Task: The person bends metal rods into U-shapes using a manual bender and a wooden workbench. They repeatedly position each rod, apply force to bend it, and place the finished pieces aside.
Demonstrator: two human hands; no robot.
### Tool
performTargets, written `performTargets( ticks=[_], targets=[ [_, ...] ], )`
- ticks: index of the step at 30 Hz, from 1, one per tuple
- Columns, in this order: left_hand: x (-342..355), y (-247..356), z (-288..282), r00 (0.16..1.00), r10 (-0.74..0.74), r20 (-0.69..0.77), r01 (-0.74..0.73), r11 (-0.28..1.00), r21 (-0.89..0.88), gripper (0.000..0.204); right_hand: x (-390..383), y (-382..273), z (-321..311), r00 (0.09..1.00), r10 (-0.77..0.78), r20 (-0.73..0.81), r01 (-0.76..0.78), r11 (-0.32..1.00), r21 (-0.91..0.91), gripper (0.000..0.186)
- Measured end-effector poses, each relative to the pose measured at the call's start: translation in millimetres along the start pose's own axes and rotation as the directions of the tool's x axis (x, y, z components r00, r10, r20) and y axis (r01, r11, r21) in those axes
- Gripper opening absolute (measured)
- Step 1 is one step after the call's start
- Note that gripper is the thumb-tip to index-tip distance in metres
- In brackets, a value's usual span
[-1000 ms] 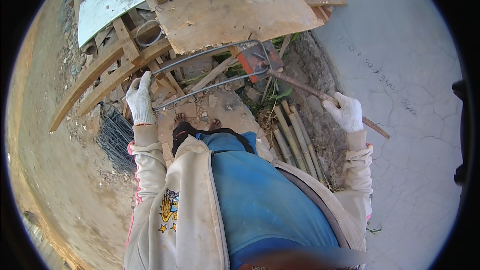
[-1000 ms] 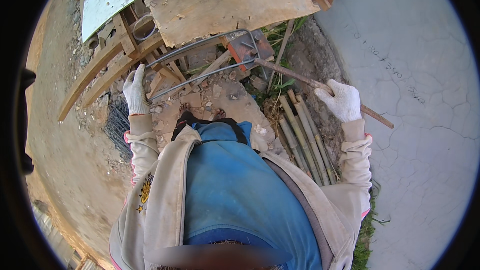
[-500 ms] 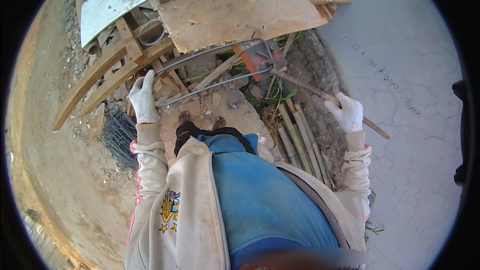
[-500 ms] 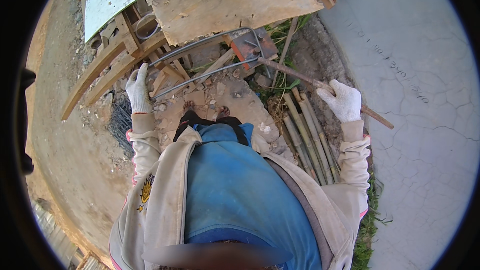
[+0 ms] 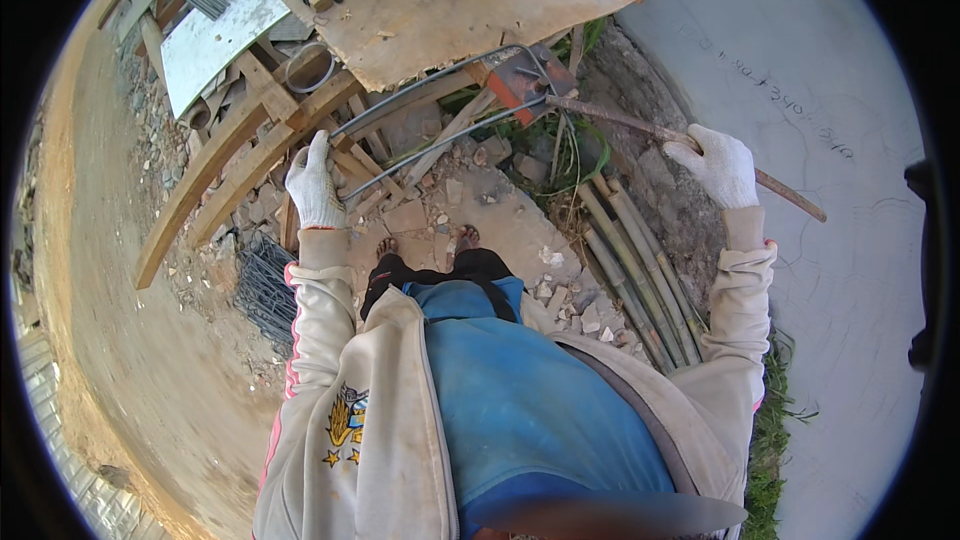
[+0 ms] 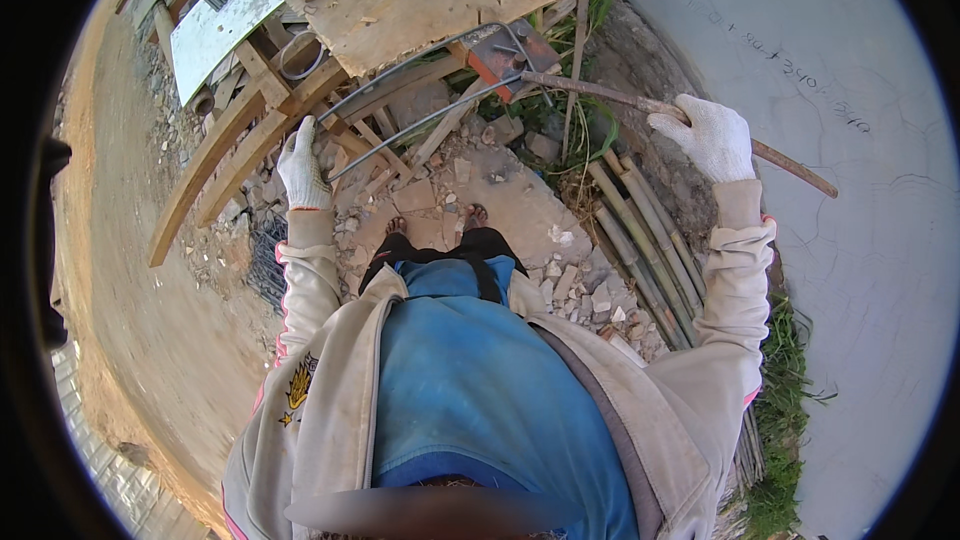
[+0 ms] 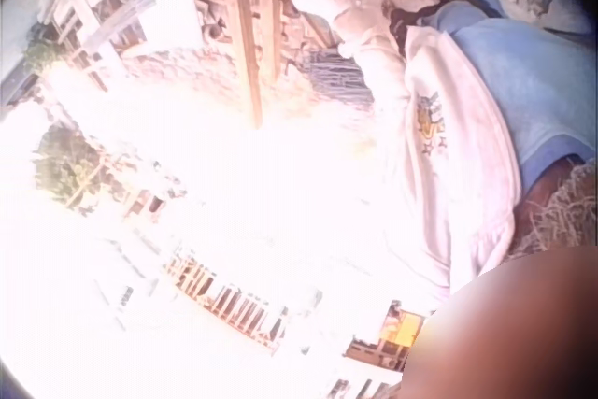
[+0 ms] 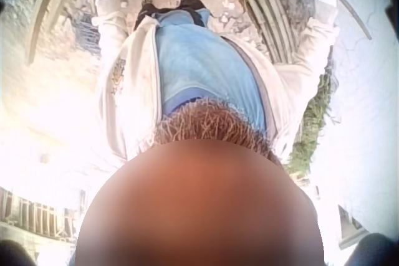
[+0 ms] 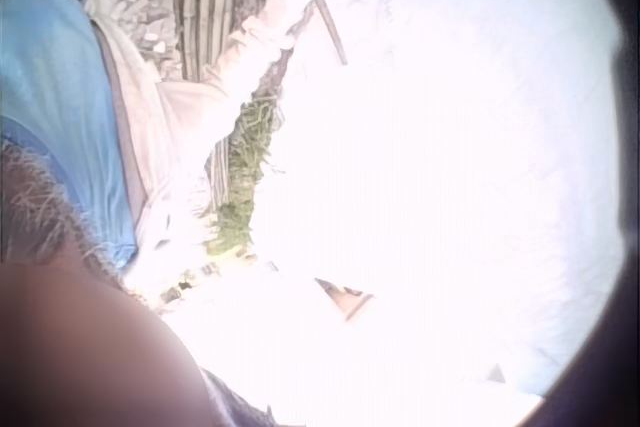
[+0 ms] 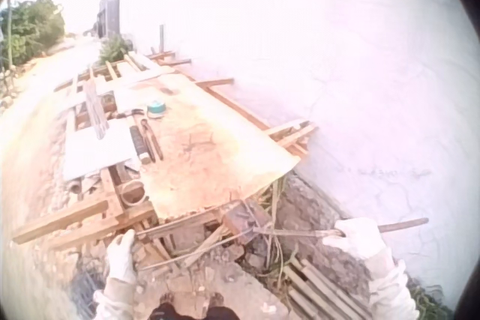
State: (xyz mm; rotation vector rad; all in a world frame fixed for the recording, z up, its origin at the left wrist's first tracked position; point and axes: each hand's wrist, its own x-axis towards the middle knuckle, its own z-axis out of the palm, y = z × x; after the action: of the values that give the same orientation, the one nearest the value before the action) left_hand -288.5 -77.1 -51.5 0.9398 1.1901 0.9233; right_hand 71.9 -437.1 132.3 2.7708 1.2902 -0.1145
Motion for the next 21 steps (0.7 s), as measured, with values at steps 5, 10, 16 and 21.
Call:
performTargets(
  ticks=[5, 10, 16, 21],
  targets=[
    [7.7, -5.1, -3.6, 0.996, -0.064, 0.055, 0.065, 0.998, -0.017, 0.028, -18.5, -17.7, 2.8, 0.995, 0.063, -0.077, -0.067, 0.997, -0.050, 0.053],
    [9.8, -5.4, -7.2, 0.989, -0.080, 0.128, 0.087, 0.995, -0.052, 0.035, -49.6, -44.8, 24.5, 0.963, 0.246, -0.106, -0.243, 0.969, 0.041, 0.055],
    [11.3, -2.3, -6.9, 0.972, -0.110, 0.209, 0.130, 0.988, -0.084, 0.032, -79.8, -85.4, 51.0, 0.893, 0.421, -0.160, -0.411, 0.907, 0.097, 0.058],
    [16.8, -2.2, -12.2, 0.929, -0.151, 0.338, 0.207, 0.969, -0.137, 0.028, -101.6, -129.8, 73.8, 0.811, 0.547, -0.209, -0.519, 0.836, 0.176, 0.059]
  ],
)
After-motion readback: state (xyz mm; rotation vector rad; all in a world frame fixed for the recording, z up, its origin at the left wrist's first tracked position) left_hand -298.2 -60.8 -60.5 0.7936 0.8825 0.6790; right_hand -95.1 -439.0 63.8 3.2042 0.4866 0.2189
